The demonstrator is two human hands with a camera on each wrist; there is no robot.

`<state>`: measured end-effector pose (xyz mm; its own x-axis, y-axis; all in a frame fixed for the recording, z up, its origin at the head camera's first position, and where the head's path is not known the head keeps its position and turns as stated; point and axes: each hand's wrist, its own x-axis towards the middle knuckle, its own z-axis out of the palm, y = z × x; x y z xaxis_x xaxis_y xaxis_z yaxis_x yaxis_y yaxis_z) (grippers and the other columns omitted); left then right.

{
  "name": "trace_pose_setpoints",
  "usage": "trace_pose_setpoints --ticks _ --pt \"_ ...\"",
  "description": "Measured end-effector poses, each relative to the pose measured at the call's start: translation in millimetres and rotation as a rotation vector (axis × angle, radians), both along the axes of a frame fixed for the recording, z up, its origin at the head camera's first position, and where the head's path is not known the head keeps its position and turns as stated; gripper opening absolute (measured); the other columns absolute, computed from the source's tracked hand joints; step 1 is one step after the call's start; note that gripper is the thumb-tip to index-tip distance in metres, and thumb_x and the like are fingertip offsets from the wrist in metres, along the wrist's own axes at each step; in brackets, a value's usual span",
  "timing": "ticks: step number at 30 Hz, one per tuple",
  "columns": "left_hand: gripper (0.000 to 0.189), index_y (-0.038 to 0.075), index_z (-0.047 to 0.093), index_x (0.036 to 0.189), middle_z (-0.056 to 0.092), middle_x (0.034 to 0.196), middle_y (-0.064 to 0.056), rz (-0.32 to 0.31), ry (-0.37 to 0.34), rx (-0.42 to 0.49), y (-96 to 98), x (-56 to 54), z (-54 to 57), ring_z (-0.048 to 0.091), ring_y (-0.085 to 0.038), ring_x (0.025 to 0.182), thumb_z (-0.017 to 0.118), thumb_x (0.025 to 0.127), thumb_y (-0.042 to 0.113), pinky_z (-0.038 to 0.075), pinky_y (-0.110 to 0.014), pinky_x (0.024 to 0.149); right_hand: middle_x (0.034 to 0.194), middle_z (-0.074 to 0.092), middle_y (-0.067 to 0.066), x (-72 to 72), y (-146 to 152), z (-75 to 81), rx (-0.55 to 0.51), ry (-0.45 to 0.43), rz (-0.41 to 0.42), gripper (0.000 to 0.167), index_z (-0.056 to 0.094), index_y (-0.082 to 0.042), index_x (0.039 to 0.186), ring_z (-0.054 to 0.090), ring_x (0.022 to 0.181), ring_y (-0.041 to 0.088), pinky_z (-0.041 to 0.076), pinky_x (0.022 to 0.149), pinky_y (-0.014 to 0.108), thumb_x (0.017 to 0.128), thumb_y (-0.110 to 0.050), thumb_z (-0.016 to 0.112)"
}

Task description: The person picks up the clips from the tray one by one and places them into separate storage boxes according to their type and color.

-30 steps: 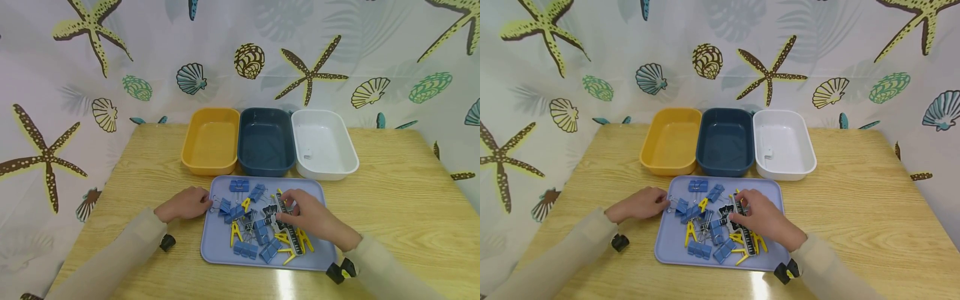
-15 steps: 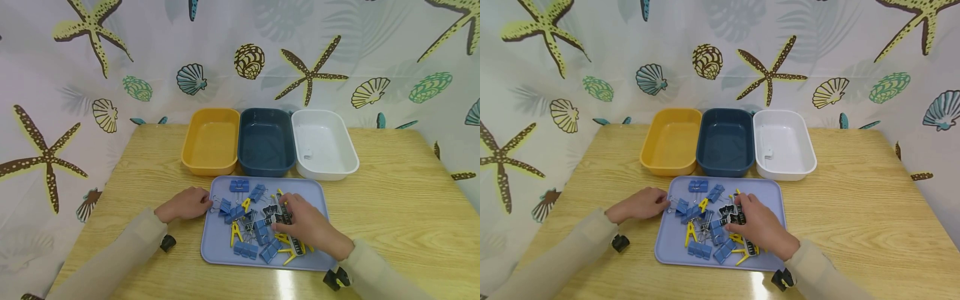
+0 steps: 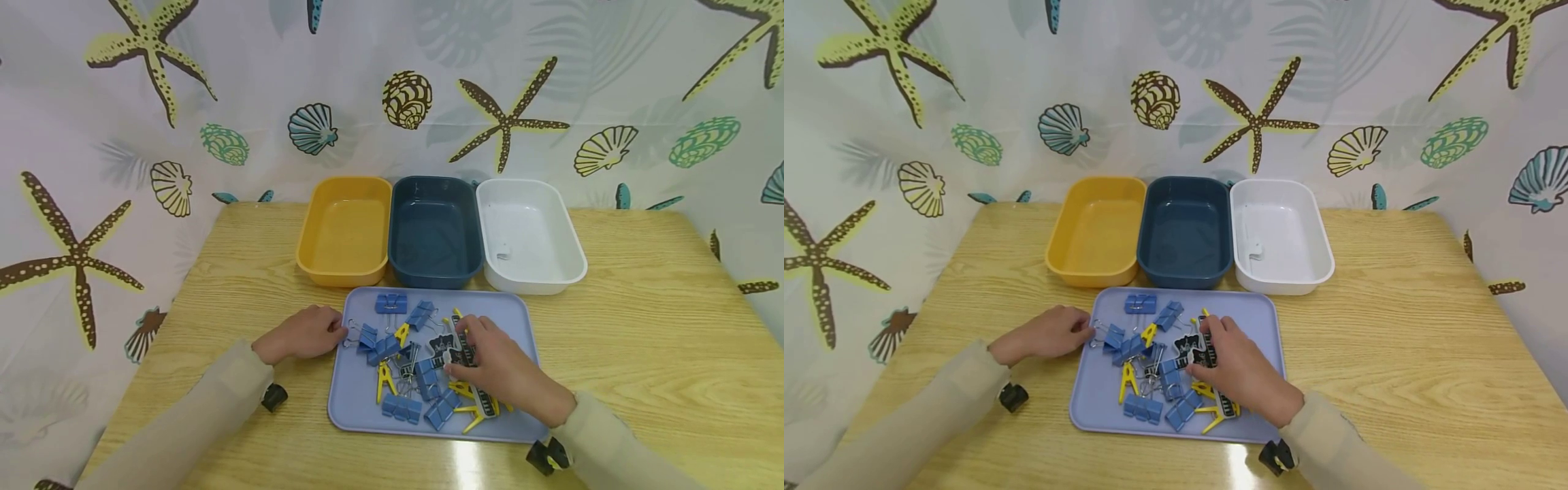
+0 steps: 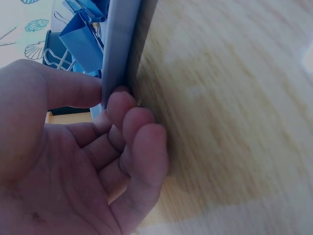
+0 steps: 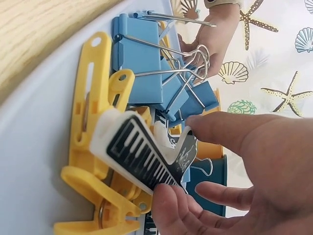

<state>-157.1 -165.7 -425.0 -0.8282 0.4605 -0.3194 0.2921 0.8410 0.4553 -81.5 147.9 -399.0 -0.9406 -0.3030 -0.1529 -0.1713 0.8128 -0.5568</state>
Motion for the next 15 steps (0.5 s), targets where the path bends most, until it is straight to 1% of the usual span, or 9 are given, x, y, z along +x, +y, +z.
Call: trace_pose_setpoints --ticks 5,8,12,15 --pt "0.035 0.014 0.048 0.062 0.044 0.057 0.002 -0.005 0.003 0.012 -0.2 0.0 -0.1 0.044 -0.013 0.051 0.054 0.095 0.023 0.032 -0.025 0.051 0.101 0.055 0.008 -1.3 3.5 1.4 -0.033 -0.031 0.008 0.047 0.052 -0.009 0.118 0.053 0.074 0.012 0.046 0.068 0.028 0.082 -0.027 0.075" --pt "0.035 0.014 0.048 0.062 0.044 0.057 0.002 -0.007 0.005 0.01 -0.1 0.0 -0.1 0.044 -0.013 0.051 0.054 0.095 0.023 0.032 -0.025 0.051 0.102 0.057 0.008 -3.4 6.5 1.6 -0.056 -0.062 -0.006 0.044 0.053 -0.008 0.117 0.054 0.074 0.011 0.047 0.068 0.027 0.083 -0.026 0.074" --pt "0.034 0.014 0.048 0.062 0.044 0.057 0.002 -0.006 0.007 0.007 -0.1 0.0 -0.3 0.045 -0.013 0.051 0.053 0.095 0.023 0.032 -0.025 0.052 0.097 0.06 0.007 -5.5 12.0 1.2 -0.097 -0.081 -0.009 0.04 0.054 -0.007 0.115 0.056 0.074 0.011 0.047 0.065 0.026 0.084 -0.023 0.073" --pt "0.034 0.014 0.048 0.063 0.045 0.057 0.002 -0.006 0.008 0.008 -0.3 0.0 -0.7 0.045 -0.013 0.051 0.053 0.095 0.023 0.032 -0.025 0.052 0.093 0.06 0.006 -5.9 17.1 1.6 -0.131 -0.088 0.01 0.035 0.054 -0.006 0.113 0.058 0.074 0.01 0.048 0.064 0.025 0.085 -0.02 0.07"
